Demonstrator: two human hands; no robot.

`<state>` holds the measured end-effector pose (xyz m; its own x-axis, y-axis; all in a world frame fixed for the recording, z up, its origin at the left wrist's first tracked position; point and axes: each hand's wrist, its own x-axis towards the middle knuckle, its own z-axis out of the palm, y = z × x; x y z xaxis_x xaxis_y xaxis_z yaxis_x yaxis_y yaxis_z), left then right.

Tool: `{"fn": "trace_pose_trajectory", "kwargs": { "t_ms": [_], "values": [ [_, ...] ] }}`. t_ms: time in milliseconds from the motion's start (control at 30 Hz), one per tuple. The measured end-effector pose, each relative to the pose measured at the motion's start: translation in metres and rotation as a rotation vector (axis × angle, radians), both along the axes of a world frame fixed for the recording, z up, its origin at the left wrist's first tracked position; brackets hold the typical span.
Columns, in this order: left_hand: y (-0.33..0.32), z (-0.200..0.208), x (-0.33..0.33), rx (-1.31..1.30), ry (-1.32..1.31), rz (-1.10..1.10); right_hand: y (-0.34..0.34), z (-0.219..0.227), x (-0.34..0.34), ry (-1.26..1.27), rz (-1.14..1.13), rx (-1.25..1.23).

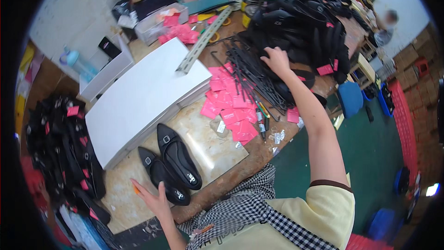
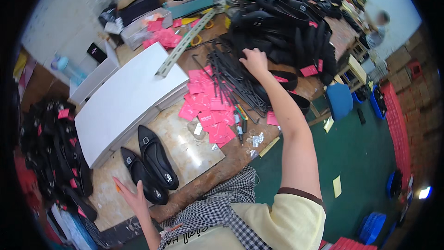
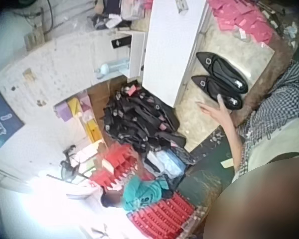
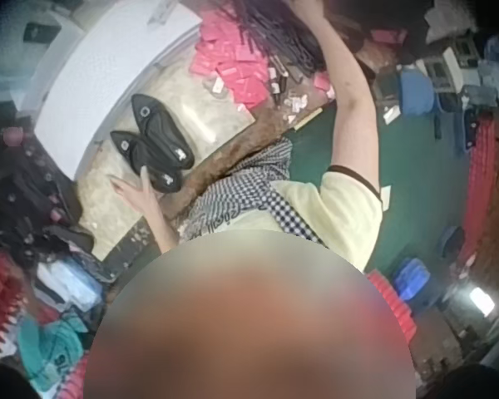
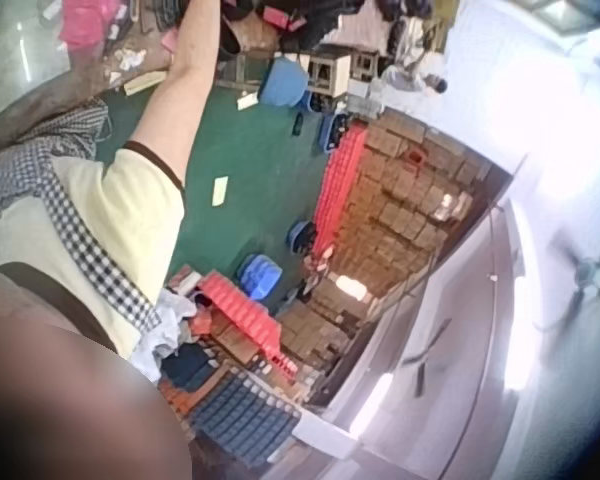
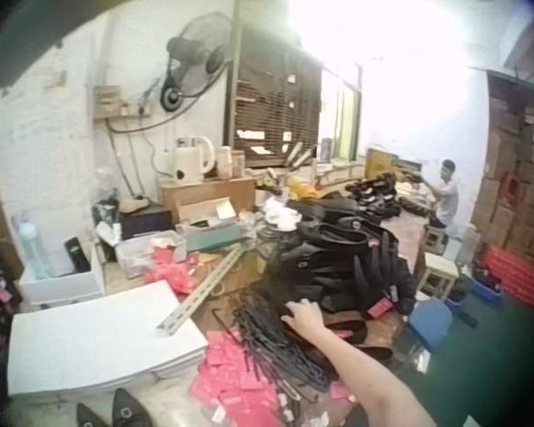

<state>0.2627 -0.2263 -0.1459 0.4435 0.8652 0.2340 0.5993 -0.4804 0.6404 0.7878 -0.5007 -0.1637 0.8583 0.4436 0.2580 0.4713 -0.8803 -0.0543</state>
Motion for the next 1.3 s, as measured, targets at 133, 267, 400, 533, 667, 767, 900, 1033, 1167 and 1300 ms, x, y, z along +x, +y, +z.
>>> {"fn": "trace_pose_trajectory", "kwargs": {
  "t_ms": [133,267,400,533,667,767,900,1033,1167,1300],
  "values": [
    [-0.014,-0.002,0.001,0.234,0.201,-0.840,0.044,0.070,-0.096,0.045,0.252,0.471],
    [-0.019,-0.022,0.005,0.195,0.246,-0.981,0.076,0.077,-0.274,-0.270,0.825,0.185],
    [-0.010,0.031,0.041,0.073,0.534,-1.197,0.084,-0.002,-0.363,0.014,1.016,0.180],
    [0.067,0.070,0.123,0.401,0.274,-0.737,0.083,-0.039,-0.370,0.172,0.973,0.140],
    [0.193,-0.006,0.187,0.590,0.539,-0.298,0.080,-0.002,-0.362,0.227,0.974,0.025],
    [0.204,-0.029,0.194,0.440,0.275,-0.379,0.077,0.026,-0.360,0.254,0.868,0.182],
    [0.087,0.051,0.150,0.323,-0.182,-0.532,0.071,0.023,-0.359,0.709,0.515,0.896],
    [-0.043,0.091,0.081,0.062,-0.356,-1.463,0.069,0.012,-0.360,1.744,-0.202,1.570],
    [-0.041,0.037,0.064,-0.030,-0.468,-1.011,0.081,0.040,-0.361,1.684,-0.115,1.217],
    [-0.028,0.003,0.067,-0.020,-0.499,-0.846,0.099,0.063,-0.351,1.454,0.431,0.826]
  ]
}}
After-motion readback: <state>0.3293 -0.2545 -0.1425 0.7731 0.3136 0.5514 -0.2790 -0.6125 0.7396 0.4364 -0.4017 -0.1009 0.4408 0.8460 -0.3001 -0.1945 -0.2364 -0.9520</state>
